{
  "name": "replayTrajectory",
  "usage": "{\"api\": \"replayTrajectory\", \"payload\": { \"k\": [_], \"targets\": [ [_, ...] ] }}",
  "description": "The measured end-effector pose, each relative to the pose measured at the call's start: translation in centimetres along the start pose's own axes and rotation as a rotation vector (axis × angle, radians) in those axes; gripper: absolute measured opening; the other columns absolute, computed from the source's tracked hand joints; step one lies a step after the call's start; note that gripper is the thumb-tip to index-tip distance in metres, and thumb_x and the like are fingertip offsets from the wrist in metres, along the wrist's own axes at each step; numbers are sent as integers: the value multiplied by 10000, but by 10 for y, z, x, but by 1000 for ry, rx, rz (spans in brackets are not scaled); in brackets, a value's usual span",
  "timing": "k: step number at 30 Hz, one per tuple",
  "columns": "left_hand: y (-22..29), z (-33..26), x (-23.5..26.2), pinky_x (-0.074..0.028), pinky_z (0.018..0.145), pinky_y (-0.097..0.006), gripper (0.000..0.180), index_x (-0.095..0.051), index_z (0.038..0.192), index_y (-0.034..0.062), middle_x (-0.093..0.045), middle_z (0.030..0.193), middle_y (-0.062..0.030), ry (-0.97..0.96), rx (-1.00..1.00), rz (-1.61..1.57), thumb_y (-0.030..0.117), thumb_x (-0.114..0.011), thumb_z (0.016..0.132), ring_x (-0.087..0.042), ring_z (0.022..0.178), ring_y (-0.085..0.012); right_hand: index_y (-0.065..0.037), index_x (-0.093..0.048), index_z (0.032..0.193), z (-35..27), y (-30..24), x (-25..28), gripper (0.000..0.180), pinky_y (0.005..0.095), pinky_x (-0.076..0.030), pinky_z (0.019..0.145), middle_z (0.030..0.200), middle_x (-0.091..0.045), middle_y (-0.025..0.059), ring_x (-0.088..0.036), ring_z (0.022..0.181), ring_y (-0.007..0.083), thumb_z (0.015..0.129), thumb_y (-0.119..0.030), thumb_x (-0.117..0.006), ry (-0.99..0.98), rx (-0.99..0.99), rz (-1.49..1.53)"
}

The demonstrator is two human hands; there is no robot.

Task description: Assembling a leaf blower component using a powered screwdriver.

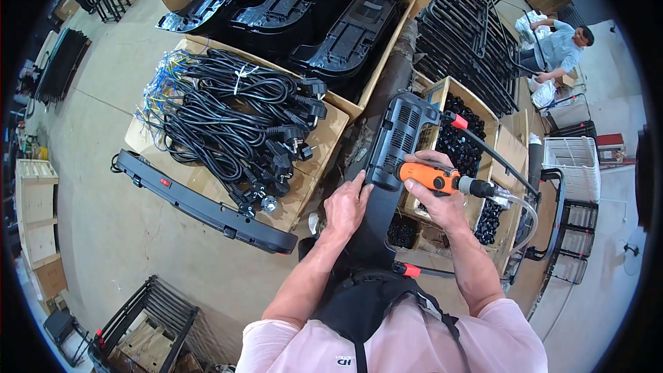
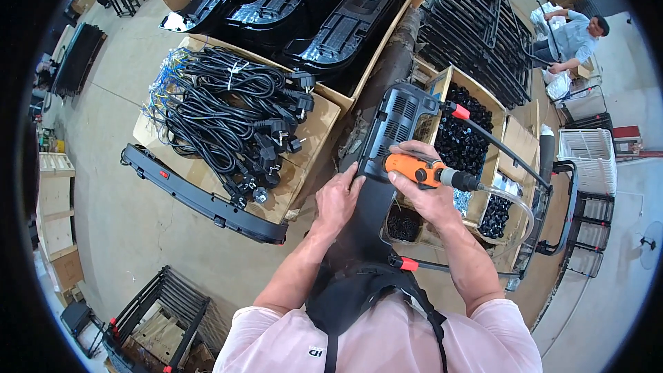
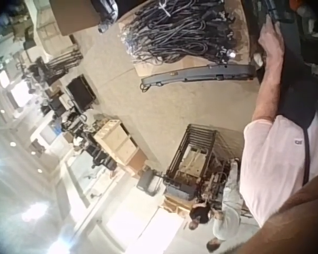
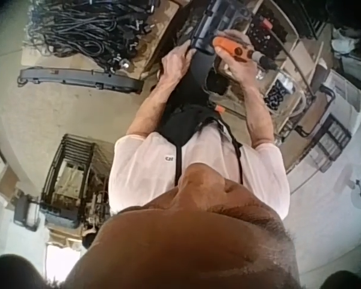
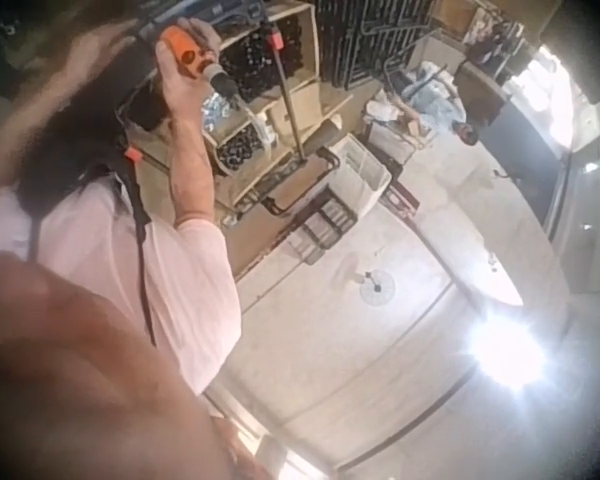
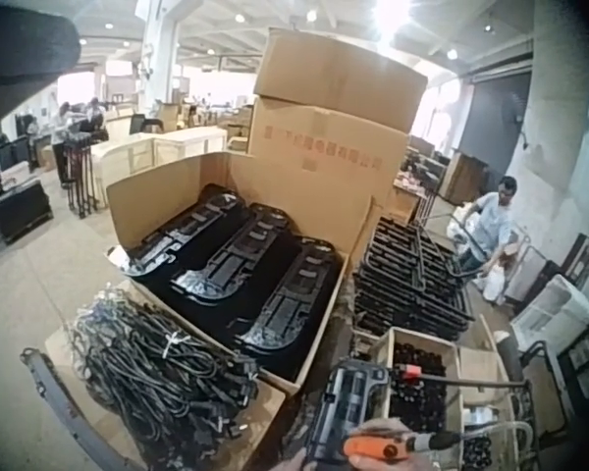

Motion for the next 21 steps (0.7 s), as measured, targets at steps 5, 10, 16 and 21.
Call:
{"api": "replayTrajectory", "payload": {
  "k": [5,10,16,21],
  "targets": [
    [1,2,-4,-593,723,-482,383,-716,1308,116,-731,914,-134,3,-10,18,334,-701,994,-735,847,-347,-26,-536,1368,4,5,-2,555,406,-508,1116,1326,-690,177,-654,1251,254,883,-34,-807,4,-50,18],
    [3,3,-3,-593,722,-481,359,-727,1292,114,-731,916,-133,30,-5,-2,311,-705,992,-734,848,-351,-23,-541,1365,8,8,-1,547,404,-509,1114,1330,-686,175,-653,1251,251,884,-21,-802,-3,-47,14],
    [2,2,-2,-590,722,-476,348,-732,1287,115,-728,914,-130,43,-2,-20,279,-722,981,-732,848,-349,-29,-546,1368,10,9,-4,544,389,-513,1105,1321,-683,162,-652,1243,238,886,-10,-796,-7,-46,15],
    [1,2,1,-589,718,-455,316,-757,1252,120,-760,959,-133,75,-2,-42,268,-736,974,-741,834,-349,-39,-549,1368,12,12,-10,538,383,-513,1105,1314,-684,147,-651,1241,231,889,-16,-793,-21,-77,-6]
  ]
}}
Point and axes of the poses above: each hand's wrist, its own z-axis towards the middle knuckle, its own x-axis out of the back of the hand, y = z × x, the point moved 8 cm from there along z, towards the middle knuckle
